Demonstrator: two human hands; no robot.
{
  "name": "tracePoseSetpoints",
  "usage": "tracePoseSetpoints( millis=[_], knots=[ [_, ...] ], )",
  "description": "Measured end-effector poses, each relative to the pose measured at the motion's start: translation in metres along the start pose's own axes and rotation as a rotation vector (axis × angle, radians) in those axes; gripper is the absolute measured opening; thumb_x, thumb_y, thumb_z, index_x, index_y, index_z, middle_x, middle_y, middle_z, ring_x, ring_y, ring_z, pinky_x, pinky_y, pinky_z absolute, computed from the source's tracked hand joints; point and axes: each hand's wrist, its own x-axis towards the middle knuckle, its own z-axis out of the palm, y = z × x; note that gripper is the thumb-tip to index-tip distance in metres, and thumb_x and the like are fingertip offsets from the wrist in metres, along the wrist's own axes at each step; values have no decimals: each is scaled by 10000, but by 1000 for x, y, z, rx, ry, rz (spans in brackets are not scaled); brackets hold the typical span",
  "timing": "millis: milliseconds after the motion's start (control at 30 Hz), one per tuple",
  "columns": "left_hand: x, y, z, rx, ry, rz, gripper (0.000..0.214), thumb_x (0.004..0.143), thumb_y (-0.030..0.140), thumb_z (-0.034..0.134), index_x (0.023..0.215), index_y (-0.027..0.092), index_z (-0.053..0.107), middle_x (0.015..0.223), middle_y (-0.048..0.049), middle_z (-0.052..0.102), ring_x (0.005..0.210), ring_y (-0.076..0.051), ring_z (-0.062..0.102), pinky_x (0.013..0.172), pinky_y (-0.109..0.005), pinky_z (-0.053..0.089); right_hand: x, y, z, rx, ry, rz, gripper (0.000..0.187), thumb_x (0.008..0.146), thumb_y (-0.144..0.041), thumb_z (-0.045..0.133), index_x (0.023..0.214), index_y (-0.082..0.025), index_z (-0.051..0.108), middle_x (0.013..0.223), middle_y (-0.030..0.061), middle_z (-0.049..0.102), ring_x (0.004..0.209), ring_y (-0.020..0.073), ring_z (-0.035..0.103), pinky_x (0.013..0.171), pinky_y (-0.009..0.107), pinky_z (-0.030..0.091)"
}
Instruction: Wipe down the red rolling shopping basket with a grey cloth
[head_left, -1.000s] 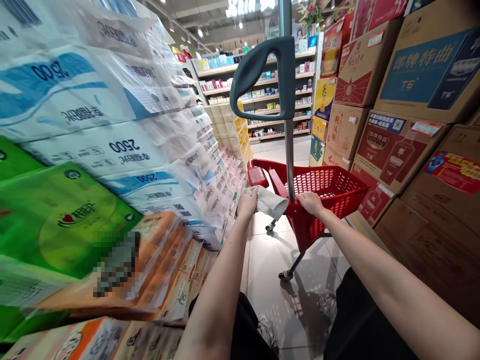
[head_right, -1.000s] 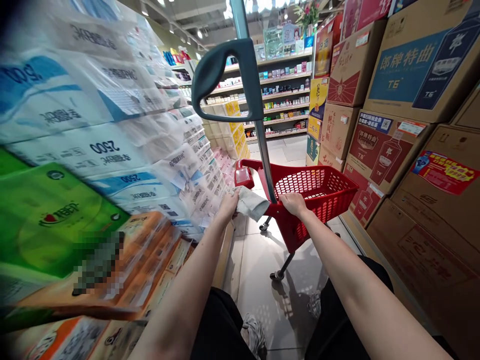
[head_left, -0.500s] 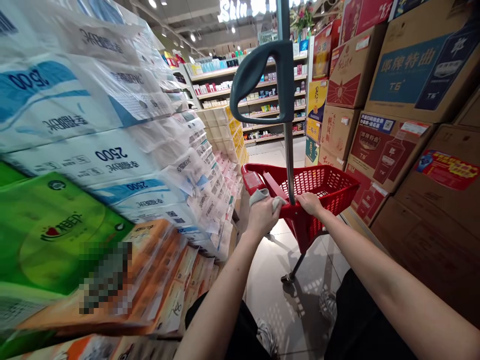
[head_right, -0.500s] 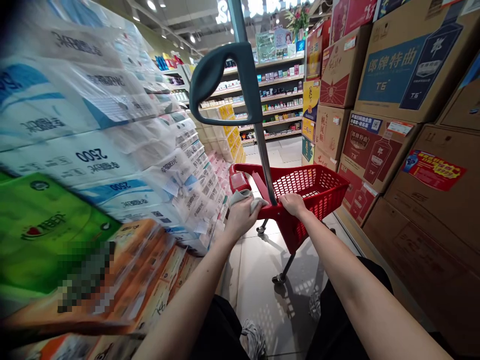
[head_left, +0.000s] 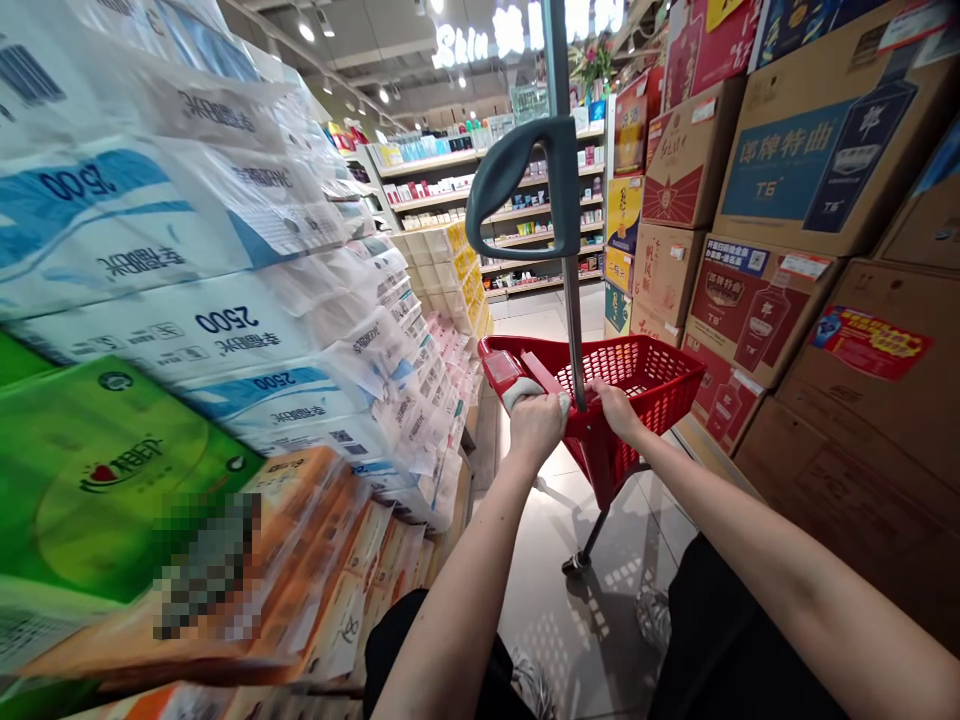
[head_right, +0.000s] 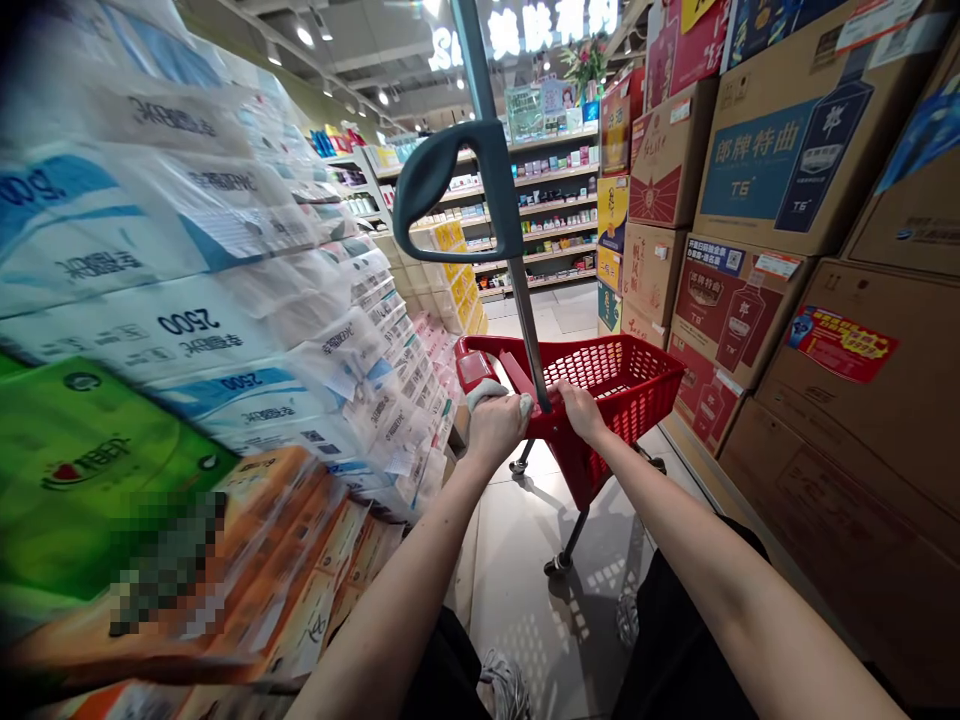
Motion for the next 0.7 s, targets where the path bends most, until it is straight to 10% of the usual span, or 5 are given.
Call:
tracePoseSetpoints(
  millis=[167,500,700],
  knots=[
    [-20,7,7,71,87,34,248,902,283,399,930,150,607,913,-135,627,948,-265,570,900,-425,390,5,-28,14,383,29,-93,657,889,-645,199,829,-185,665,713,30,645,684,148,593,651,251,444],
    [-80,-13,25,-34,220,180,529,889,97,347,1409,195,342,1455,-85,371,1398,-225,216,1131,-456,235,3,-19,33,124,142,-123,582,849,-654,349,673,-190,653,710,38,663,677,157,601,673,251,432],
    [-78,-35,18,-429,291,-208,454,928,251,351,1378,204,386,1462,-101,355,1382,-206,265,1115,-412,280,4,-15,41,13,169,-70,603,854,-637,349,570,-189,636,590,33,634,591,149,577,629,251,415]
  ],
)
